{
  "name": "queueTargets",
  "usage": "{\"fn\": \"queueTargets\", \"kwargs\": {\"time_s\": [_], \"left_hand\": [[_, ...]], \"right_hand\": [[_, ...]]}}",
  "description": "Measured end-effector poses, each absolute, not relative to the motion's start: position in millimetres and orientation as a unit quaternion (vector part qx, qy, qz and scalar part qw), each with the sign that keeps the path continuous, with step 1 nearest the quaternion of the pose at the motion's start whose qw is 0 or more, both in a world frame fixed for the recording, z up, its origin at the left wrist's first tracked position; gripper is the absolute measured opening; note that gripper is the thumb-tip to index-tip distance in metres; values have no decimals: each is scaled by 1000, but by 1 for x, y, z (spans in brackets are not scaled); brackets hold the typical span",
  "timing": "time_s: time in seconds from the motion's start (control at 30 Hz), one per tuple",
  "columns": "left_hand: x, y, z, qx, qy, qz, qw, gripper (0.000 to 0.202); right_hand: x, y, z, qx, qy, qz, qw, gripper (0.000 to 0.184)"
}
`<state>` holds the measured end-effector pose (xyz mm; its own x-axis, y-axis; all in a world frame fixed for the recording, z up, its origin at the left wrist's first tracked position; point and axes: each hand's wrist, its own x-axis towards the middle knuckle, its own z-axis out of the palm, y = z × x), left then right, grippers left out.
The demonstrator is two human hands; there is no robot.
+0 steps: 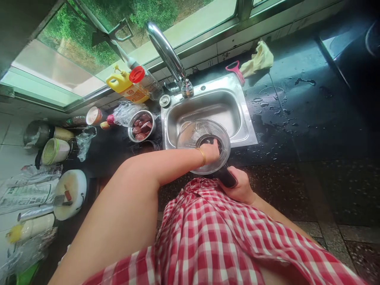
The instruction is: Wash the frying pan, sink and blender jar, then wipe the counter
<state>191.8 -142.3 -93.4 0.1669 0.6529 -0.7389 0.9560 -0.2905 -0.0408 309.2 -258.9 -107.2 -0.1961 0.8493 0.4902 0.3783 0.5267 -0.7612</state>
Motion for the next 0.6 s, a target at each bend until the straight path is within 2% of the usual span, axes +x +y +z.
{"fn": "queueTargets", "kwargs": {"time_s": [0.6], "left_hand": [[190, -117, -92, 639, 589, -401, 290, 99]], "right_hand": [[311, -257, -107, -420, -731, 270, 465, 15]]}}
